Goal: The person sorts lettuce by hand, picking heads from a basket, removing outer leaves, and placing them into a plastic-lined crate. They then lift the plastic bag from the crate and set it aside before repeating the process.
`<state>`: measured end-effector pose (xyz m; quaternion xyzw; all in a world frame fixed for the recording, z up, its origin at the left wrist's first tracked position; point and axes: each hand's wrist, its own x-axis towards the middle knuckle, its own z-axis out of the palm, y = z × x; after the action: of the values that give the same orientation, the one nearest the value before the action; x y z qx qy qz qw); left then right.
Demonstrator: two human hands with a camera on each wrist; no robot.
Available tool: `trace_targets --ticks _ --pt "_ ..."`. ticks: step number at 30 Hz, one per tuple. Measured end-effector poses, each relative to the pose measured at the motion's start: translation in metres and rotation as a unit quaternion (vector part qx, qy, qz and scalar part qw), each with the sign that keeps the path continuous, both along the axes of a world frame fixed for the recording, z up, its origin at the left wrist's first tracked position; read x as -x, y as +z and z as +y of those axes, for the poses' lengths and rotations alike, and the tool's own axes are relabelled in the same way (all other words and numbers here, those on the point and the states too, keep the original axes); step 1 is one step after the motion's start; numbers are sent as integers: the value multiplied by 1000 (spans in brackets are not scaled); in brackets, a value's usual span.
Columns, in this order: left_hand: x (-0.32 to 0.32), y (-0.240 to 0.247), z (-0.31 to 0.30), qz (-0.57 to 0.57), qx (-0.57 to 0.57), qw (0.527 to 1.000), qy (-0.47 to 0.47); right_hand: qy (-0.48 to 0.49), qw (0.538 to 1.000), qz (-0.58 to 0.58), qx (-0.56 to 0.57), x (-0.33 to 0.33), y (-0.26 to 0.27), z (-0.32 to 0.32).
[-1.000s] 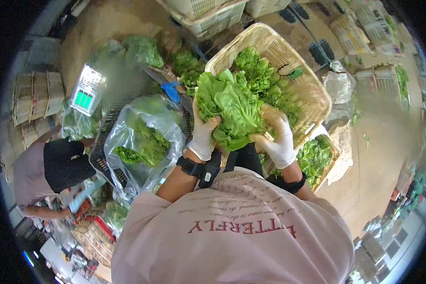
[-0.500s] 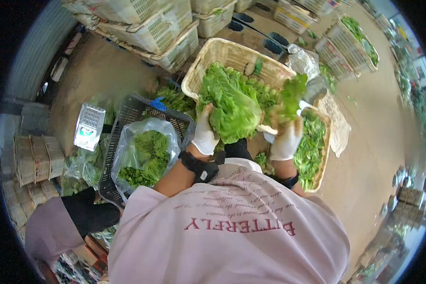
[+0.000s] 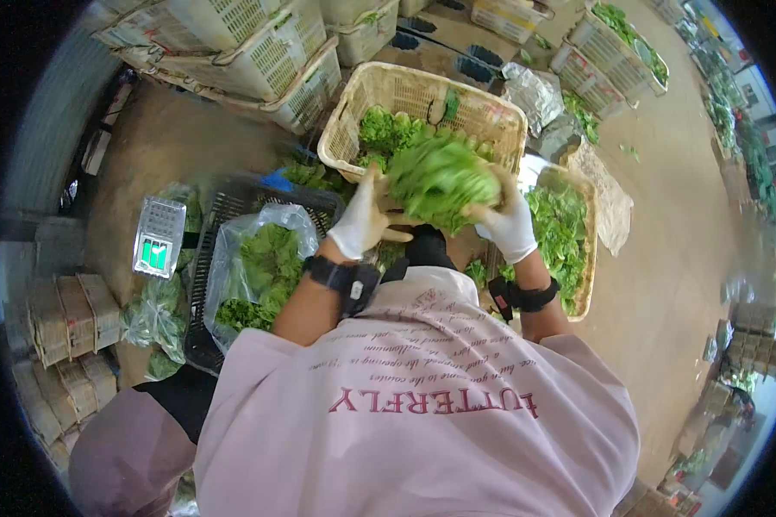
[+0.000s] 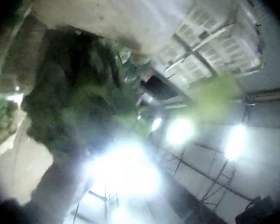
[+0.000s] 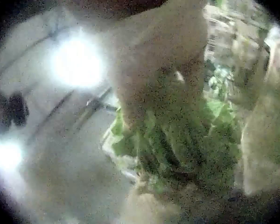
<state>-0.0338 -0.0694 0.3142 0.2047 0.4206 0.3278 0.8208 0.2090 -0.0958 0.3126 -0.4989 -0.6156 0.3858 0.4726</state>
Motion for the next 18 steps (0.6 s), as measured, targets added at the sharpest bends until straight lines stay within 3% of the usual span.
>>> trace_targets --ticks 1,2,4,5,7,9,10,12,15,18 --pt "14 -1 -1 69 -28 997 15 -36 983 170 59 5 -4 6" --pt "35 -8 2 78 -82 994 5 -117 949 238 171 6 -4 6" --pt "53 -16 -5 234 -122 960 93 -121 888 375 236 11 -22 10" --pt "53 -14 -11 251 -141 950 119 -109 875 400 249 16 -29 13" --pt "53 -42 -28 58 -148 973 168 -81 843 449 284 33 -39 13" --pt "58 -68 -35 -135 -154 966 156 -40 855 418 304 58 -33 13" --pt "56 -53 -38 -200 -150 951 183 -20 860 400 316 71 -28 13" --pt "67 -64 -39 -182 -157 937 252 44 898 334 282 88 -30 14" --pt "87 -62 -54 -283 -105 898 321 104 937 284 177 103 -26 17" --pt "93 -45 -68 -332 -156 884 290 152 966 144 151 113 -4 25"
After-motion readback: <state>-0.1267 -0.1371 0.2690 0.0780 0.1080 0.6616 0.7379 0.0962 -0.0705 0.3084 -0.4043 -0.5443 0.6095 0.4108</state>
